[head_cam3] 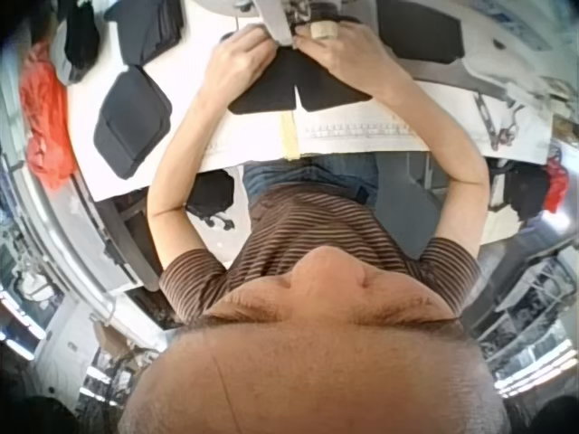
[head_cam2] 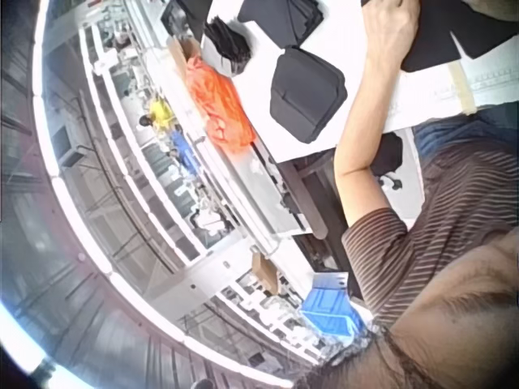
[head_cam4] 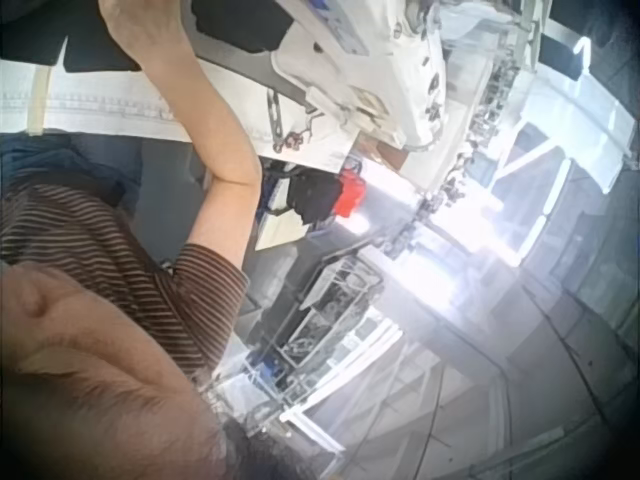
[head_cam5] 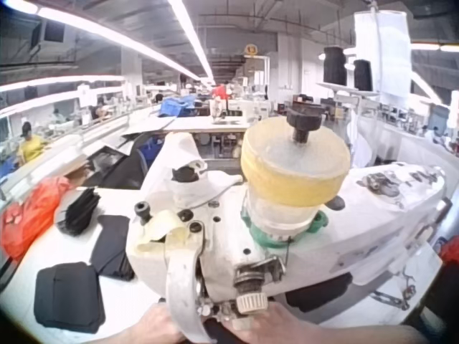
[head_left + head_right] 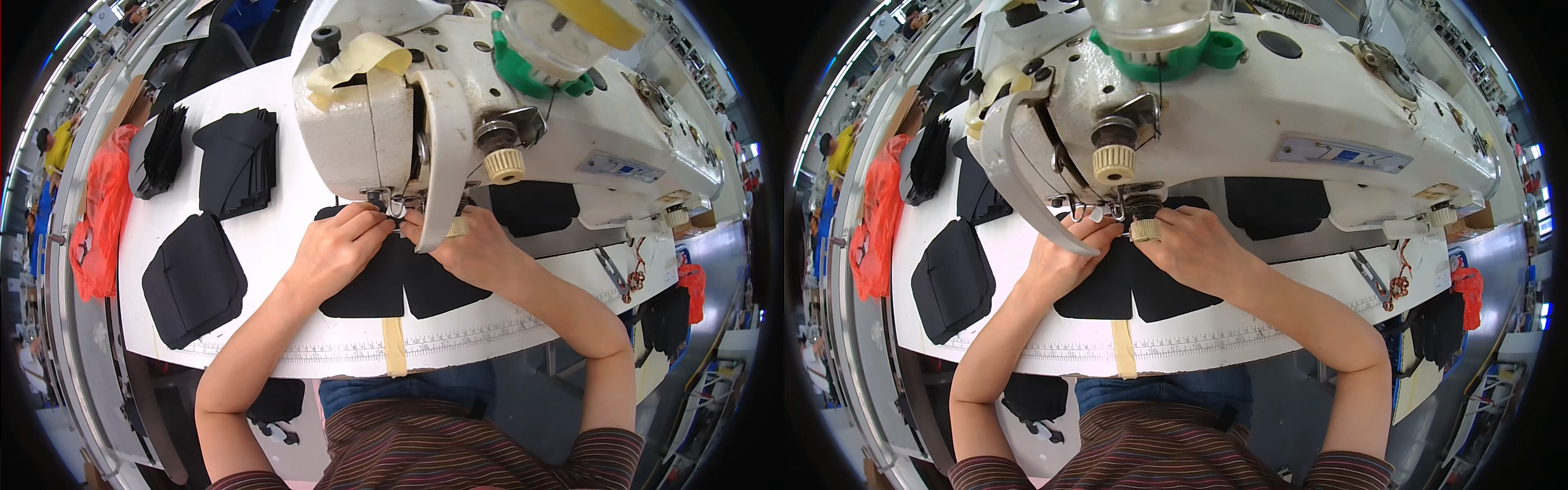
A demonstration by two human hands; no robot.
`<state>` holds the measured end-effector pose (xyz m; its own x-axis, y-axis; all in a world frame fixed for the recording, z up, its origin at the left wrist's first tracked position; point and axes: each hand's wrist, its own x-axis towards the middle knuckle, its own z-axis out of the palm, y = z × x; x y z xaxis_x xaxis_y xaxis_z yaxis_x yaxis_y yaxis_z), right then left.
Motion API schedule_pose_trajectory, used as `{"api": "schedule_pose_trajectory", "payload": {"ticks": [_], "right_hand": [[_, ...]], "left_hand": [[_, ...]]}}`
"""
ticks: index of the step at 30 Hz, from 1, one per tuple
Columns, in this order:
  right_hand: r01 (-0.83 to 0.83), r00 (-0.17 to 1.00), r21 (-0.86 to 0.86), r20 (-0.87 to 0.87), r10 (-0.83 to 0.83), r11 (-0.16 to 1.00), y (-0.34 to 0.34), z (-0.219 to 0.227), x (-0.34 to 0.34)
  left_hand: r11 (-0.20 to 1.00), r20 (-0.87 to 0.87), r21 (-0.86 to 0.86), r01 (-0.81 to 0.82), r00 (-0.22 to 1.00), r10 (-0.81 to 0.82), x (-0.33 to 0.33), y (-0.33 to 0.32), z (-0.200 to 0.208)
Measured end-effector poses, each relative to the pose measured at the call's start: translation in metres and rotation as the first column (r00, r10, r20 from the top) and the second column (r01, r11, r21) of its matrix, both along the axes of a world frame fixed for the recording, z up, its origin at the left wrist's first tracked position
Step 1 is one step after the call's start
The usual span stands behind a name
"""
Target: The person sews black fabric parts together using an industrial sewing machine.
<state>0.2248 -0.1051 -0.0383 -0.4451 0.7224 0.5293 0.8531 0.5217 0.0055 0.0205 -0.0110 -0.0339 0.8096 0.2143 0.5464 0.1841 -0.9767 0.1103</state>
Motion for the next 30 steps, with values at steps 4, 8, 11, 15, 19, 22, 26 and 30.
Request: {"api": "schedule_pose_trajectory", "payload": {"ticks": [4, 8, 11, 15, 19, 22, 26, 30], "right_hand": [[0.021, 1.000, 0.050, 0.010, -0.021, 0.999, 0.000, 0.002, 0.001], [0.026, 0.998, 0.046, -0.053, -0.024, 0.999, 0.000, 0.001, 0.003], [0.022, 0.999, 0.052, -0.049, -0.019, 0.998, 0.000, 0.004, 0.004], [0.022, 0.998, 0.053, -0.067, -0.018, 0.998, 0.002, 0.001, 0.006], [0.021, 0.998, 0.037, -0.055, -0.019, 0.999, 0.003, -0.005, 0.005], [0.023, 1.000, 0.030, -0.015, -0.023, 0.999, 0.004, -0.006, 0.007], [0.004, 0.999, 0.020, -0.046, -0.003, 1.000, 0.006, -0.004, 0.007], [0.040, 0.999, -0.053, 0.001, -0.040, 0.998, 0.006, -0.013, 0.010]], "left_hand": [[0.999, -0.021, -0.037, 0.031, 0.999, -0.032, -0.003, -0.001, 0.004], [0.998, -0.017, -0.031, 0.052, 0.998, -0.053, -0.003, 0.001, 0.003], [0.998, -0.023, -0.042, 0.049, 0.999, -0.050, -0.002, 0.001, 0.003], [0.998, -0.042, -0.041, 0.048, 0.998, -0.050, -0.001, 0.001, 0.003], [0.998, -0.072, 0.011, 0.058, 0.996, -0.057, -0.004, 0.002, 0.004], [0.995, -0.093, 0.036, 0.090, 0.992, -0.086, -0.006, 0.005, 0.008], [0.994, -0.096, 0.060, 0.089, 0.992, -0.083, -0.005, 0.009, 0.011], [0.998, -0.137, 0.012, 0.061, 0.989, -0.059, -0.004, 0.015, 0.007]]}}
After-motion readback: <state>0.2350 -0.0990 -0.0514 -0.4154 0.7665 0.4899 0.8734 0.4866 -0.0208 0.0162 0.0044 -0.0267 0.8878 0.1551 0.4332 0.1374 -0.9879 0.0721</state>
